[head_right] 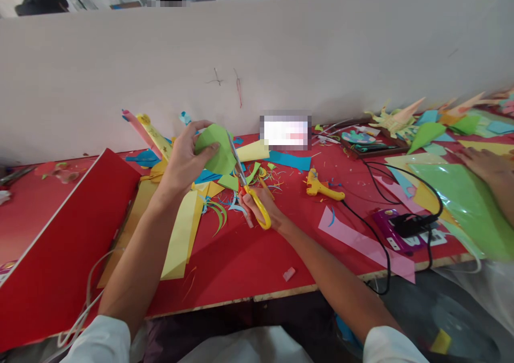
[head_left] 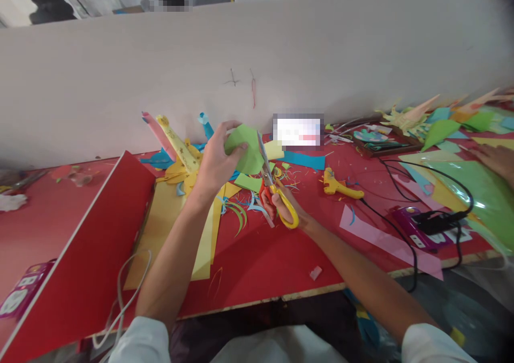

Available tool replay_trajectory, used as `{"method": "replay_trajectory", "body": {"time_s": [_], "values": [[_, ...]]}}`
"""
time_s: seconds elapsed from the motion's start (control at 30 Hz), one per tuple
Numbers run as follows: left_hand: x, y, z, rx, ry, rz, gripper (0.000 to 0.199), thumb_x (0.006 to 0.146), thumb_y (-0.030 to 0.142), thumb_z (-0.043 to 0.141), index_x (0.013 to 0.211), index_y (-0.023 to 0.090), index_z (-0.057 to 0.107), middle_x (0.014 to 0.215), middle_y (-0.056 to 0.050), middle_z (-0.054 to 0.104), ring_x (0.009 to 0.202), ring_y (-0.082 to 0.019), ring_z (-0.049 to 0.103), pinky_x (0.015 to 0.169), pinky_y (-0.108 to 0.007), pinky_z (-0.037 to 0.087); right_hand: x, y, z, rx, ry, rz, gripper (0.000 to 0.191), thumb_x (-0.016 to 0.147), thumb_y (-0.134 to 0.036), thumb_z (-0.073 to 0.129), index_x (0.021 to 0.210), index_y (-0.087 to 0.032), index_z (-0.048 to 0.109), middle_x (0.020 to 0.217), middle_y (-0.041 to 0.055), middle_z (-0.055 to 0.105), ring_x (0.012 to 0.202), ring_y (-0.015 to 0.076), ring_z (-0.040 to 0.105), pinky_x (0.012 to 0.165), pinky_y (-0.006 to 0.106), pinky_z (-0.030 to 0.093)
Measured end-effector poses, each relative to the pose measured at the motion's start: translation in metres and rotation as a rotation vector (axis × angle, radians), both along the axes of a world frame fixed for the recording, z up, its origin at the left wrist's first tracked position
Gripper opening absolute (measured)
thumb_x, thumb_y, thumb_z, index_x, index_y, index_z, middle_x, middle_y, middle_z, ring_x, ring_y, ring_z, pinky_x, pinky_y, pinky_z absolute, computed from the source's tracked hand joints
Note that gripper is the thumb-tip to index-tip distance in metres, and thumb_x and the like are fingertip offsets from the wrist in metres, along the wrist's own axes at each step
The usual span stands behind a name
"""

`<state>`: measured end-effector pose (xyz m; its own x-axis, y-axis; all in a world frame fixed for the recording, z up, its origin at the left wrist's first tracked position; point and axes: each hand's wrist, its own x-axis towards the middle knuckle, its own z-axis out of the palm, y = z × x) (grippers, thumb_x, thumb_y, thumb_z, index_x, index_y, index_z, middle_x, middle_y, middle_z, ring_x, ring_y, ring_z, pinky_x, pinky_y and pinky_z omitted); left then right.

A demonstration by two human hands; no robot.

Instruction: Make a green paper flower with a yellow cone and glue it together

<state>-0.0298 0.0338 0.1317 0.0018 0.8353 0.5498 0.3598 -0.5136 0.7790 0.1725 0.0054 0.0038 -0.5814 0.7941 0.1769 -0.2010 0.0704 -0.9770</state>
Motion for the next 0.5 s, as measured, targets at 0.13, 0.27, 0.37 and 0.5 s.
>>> {"method": "replay_trajectory", "body": {"time_s": [0.13, 0.27, 0.37, 0.5], "values": [[0.0008, -0.0012, 0.0001, -0.060, -0.077, -0.032, 0.039, 0.090, 0.020, 0.071, 0.128, 0.023, 0.063, 0.112, -0.008, 0.074, 0.105, -0.024, 0.075, 0.085, -0.037, 0.066, 0.0002, -0.0013, -0.0009, 0.004, 0.056, 0.077, 0.074, 0.086, -0.097, 0.051, 0.080, -0.024, 0.053, 0.054, -0.0069, 0.047, 0.040, 0.0111, 0.048, 0.039, 0.024, 0.042], [-0.0016, 0.0005, -0.0024, -0.168, -0.187, -0.104, 0.040, 0.091, 0.024, 0.072, 0.130, 0.023, 0.061, 0.107, -0.008, 0.074, 0.087, -0.019, 0.075, 0.072, -0.032, 0.065, 0.0001, -0.0041, 0.0046, -0.152, 0.091, 0.201, 0.081, 0.080, -0.103, 0.048, 0.080, -0.023, 0.052, 0.056, -0.0074, 0.045, 0.041, 0.0105, 0.044, 0.039, 0.026, 0.047], [-0.0024, 0.0017, -0.0038, -0.197, -0.234, -0.134, 0.040, 0.090, 0.023, 0.073, 0.128, 0.023, 0.061, 0.105, -0.006, 0.074, 0.083, -0.017, 0.074, 0.069, -0.029, 0.063, -0.0007, -0.0052, 0.0070, -0.183, 0.092, 0.189, 0.083, 0.076, -0.106, 0.049, 0.080, -0.023, 0.052, 0.056, -0.0080, 0.044, 0.041, 0.0098, 0.041, 0.039, 0.026, 0.047], [0.0012, 0.0000, -0.0025, -0.197, -0.224, -0.115, 0.039, 0.090, 0.021, 0.072, 0.127, 0.023, 0.062, 0.102, -0.005, 0.073, 0.084, -0.017, 0.073, 0.069, -0.028, 0.062, -0.0008, -0.0043, 0.0035, -0.166, 0.095, 0.173, 0.080, 0.079, -0.103, 0.050, 0.080, -0.023, 0.050, 0.056, -0.0079, 0.043, 0.041, 0.0103, 0.042, 0.039, 0.026, 0.048]]}}
